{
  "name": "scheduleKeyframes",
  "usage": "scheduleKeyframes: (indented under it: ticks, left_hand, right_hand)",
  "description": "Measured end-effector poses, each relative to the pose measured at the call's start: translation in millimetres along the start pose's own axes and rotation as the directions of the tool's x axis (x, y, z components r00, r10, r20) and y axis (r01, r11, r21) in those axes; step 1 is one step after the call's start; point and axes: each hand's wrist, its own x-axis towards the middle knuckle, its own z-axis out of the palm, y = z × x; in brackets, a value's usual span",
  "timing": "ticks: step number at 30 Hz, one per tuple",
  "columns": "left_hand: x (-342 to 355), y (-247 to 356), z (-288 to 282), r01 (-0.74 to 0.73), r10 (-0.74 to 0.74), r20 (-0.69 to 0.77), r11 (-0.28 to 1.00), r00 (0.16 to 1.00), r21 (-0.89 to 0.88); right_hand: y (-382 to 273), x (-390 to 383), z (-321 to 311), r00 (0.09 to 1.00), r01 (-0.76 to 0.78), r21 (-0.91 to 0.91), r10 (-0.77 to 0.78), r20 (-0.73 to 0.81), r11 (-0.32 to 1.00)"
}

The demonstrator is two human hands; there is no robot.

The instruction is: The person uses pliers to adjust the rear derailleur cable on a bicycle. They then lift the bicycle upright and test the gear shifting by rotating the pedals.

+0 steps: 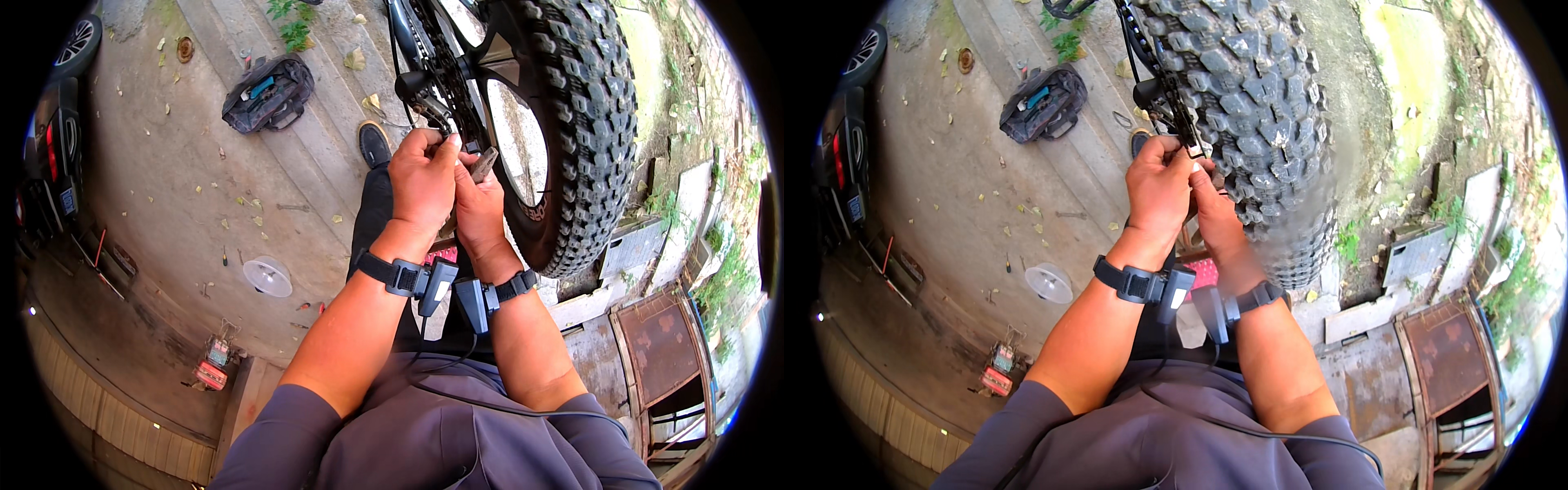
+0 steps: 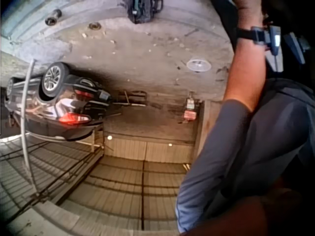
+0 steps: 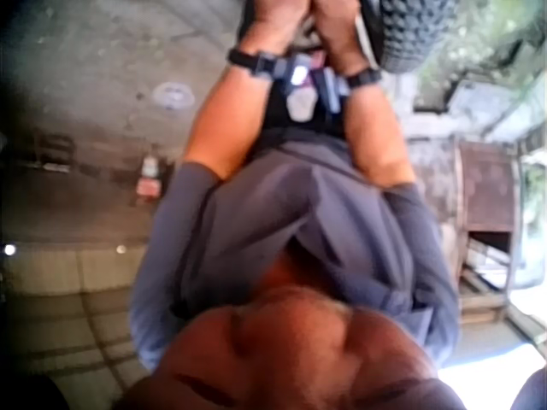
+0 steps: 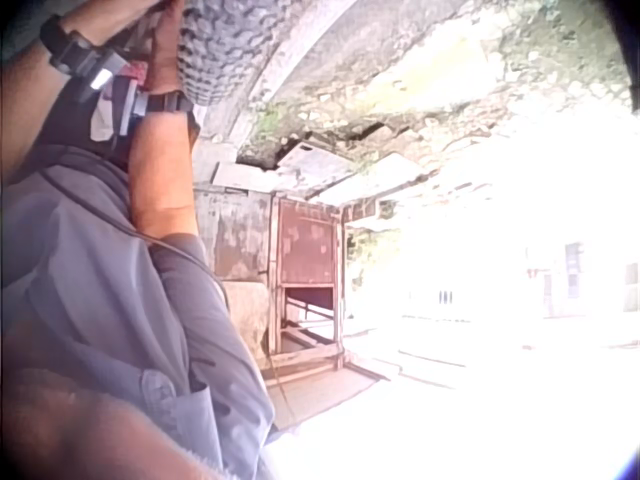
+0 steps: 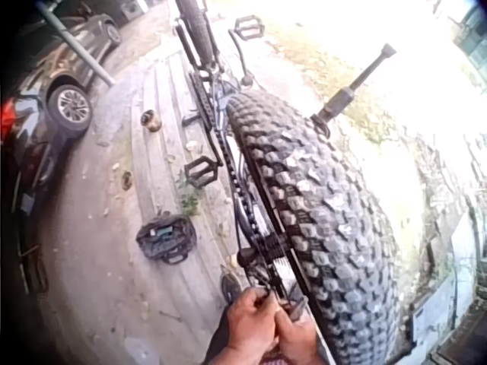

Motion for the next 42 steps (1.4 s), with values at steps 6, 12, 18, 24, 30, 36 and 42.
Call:
scheduleKeyframes:
  ticks: [6,12,18,24,30,36,42]
  left_hand:
    - [-0.8,7.8,-3.4,0.051,-0.049,0.077,0.999,0.996,-0.018]
    - [-3.1,23.4,-4.5,0.235,-0.223,0.129,0.968,0.966,-0.086]
    - [6.7,-21.9,-27.8,-0.388,0.347,0.175,0.835,0.922,0.391]
    - [-0.5,-18.6,-38.7,-0.335,0.219,0.284,0.814,0.933,0.474]
    - [1.7,-7.7,-42.9,-0.483,0.261,0.416,0.612,0.871,0.626]
    - [3.1,3.5,-48.3,-0.507,0.211,0.468,0.49,0.858,0.709]
    - [2.0,6.5,-46.2,-0.528,0.228,0.479,0.446,0.848,0.723]
  right_hand:
    - [-1.2,0.3,0.4,0.999,0.009,-0.129,-0.005,0.033,0.992]
    - [1.3,1.2,-2.9,1.0,-0.025,-0.08,0.026,0.013,0.996]
    - [-19.2,-5.3,18.1,0.974,0.003,-0.134,-0.034,-0.223,0.991]
    - [-19.9,2.5,17.1,0.977,0.152,-0.189,-0.176,-0.119,0.97]
    - [-21.5,13.8,21.1,0.984,0.16,-0.173,-0.171,-0.05,0.972]
    - [-36.4,13.9,24.8,0.943,0.234,-0.697,-0.334,-0.008,0.677]
    - [-35.9,18.0,25.9,0.881,0.267,-0.85,-0.472,0.024,0.455]
